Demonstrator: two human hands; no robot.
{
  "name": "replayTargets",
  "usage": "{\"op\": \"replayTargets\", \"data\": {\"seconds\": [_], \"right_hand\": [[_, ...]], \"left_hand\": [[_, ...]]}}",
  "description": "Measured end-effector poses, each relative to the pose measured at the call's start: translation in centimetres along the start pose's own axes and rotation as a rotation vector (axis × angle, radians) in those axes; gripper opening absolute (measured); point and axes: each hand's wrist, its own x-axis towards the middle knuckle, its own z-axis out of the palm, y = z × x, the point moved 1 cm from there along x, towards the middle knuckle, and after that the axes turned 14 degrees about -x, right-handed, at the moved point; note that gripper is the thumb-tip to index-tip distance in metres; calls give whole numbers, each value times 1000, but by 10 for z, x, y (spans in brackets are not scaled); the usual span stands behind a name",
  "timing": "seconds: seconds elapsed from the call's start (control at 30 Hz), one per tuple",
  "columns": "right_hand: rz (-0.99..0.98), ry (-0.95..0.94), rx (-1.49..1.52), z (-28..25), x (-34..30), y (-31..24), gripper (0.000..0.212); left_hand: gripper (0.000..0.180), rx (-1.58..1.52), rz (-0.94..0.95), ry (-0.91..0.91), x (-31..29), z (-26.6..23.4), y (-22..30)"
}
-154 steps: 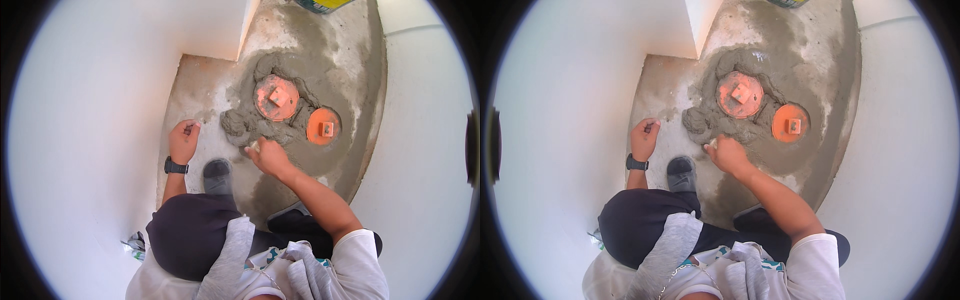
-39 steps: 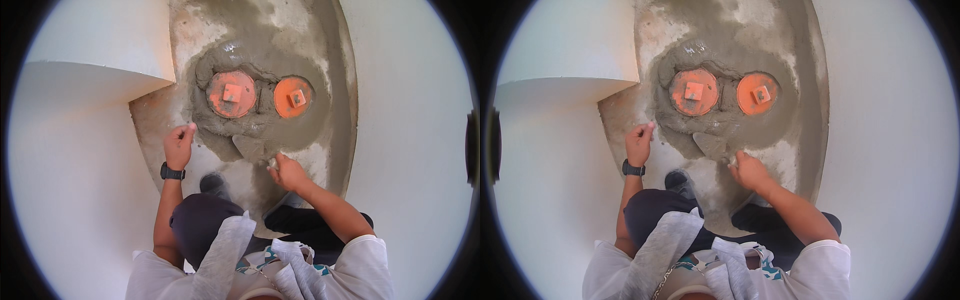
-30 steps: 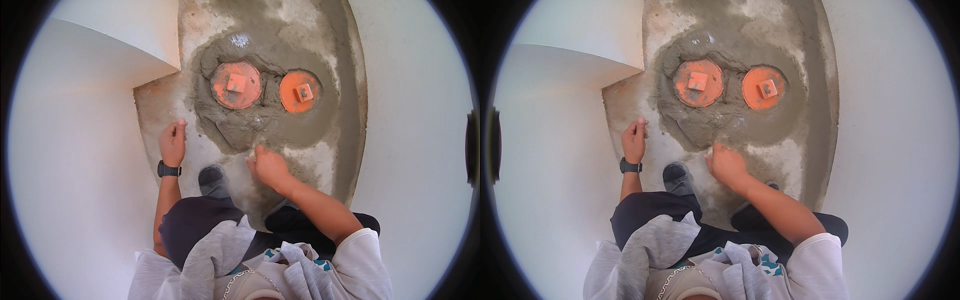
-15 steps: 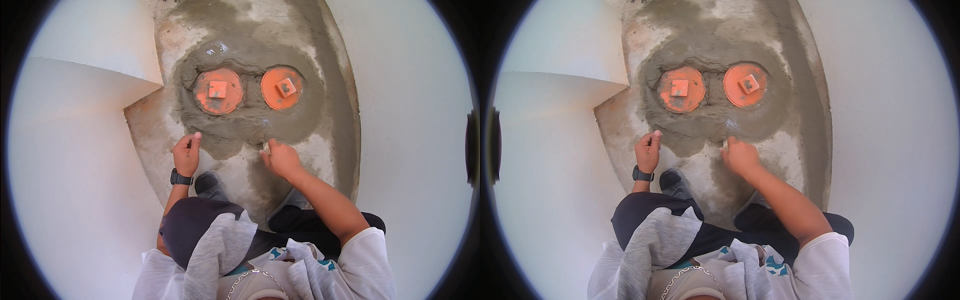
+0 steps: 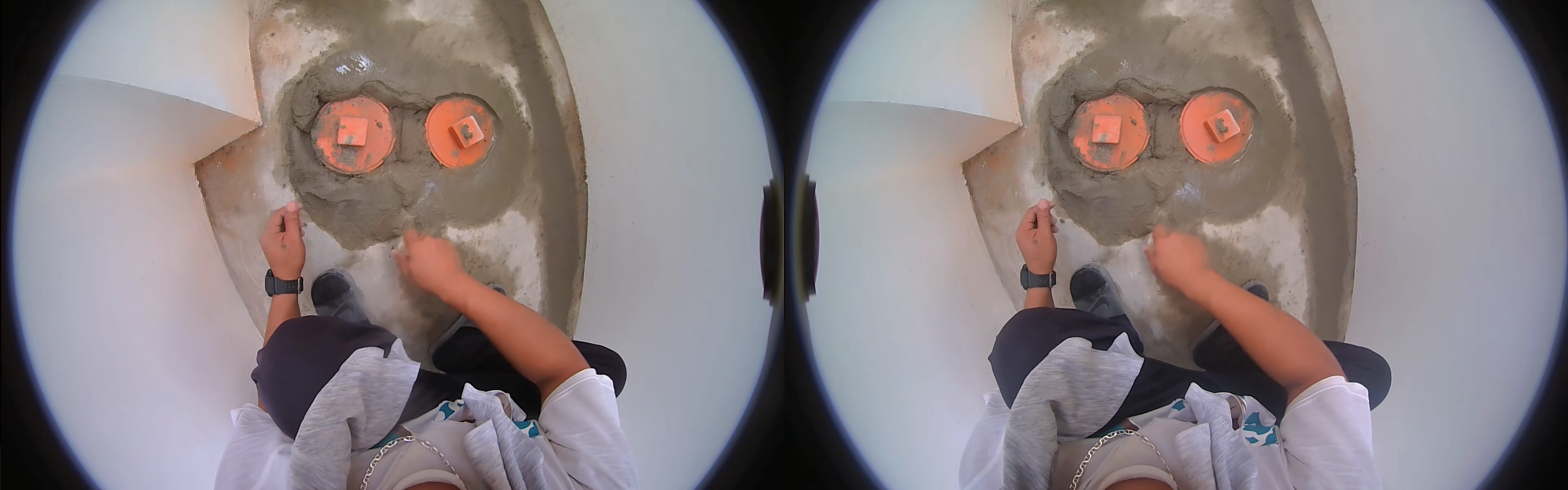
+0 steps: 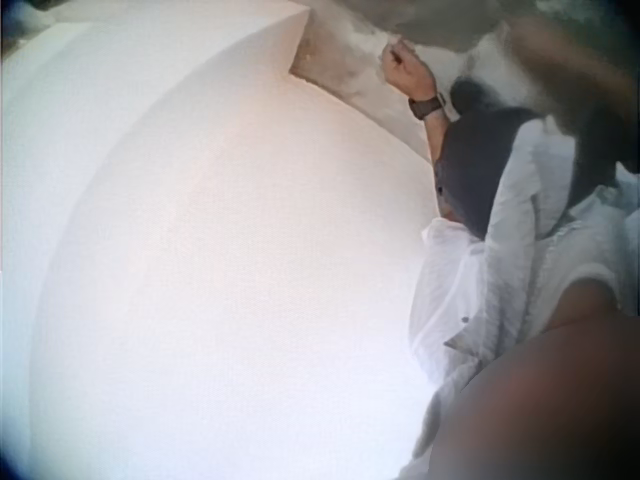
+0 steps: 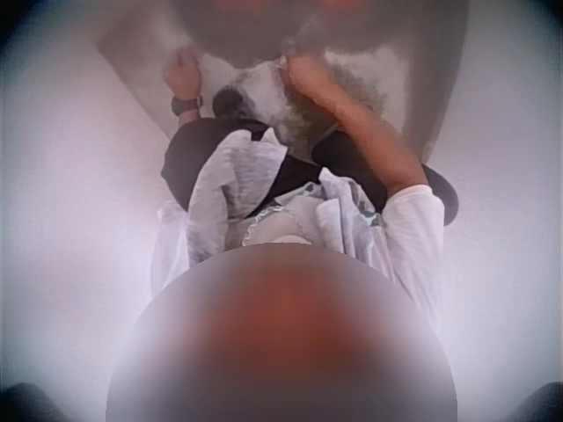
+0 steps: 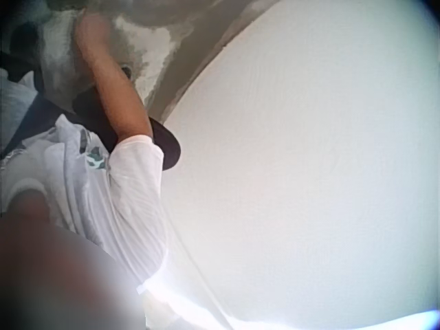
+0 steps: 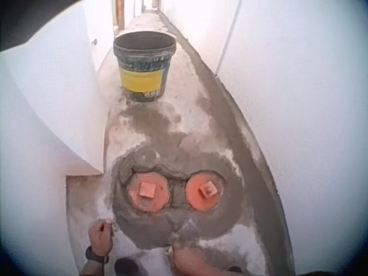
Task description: The person scoops wet cement from a bucket with a trowel and spreads it on the floor around two orange circular fixtures. They repeatedly transfer cement and smooth the surface near the fixtures.
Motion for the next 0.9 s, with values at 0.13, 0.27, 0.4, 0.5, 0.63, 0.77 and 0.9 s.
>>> {"op": "replayTargets", "data": {"seconds": [0.13, 0.27, 0.4, 0.5, 0.63, 0.77, 0.9], "right_hand": [[85, -50, -47, -18, -12, 47, 38], [111, -23, -25, -15, -26, 61, 40], [64, 34, -2, -9, -23, 64, 42], [125, 20, 25, -11, -16, 75, 42], [181, 34, 101, -12, -6, 80, 43], [203, 93, 139, -12, -9, 77, 43], [256, -90, 141, -17, -37, 80, 43]], "left_hand": [[34, 41, 8, -17, 3, -5, -5], [34, 59, -9, -38, 0, 0, -9], [33, -7, -69, -85, -5, 12, -10], [33, 27, -13, -120, -5, 17, -9], [31, -6, -45, -153, -5, 25, -10], [29, -21, -13, -173, -9, 33, -13], [29, 8, 62, -209, -9, 35, -14]]}}
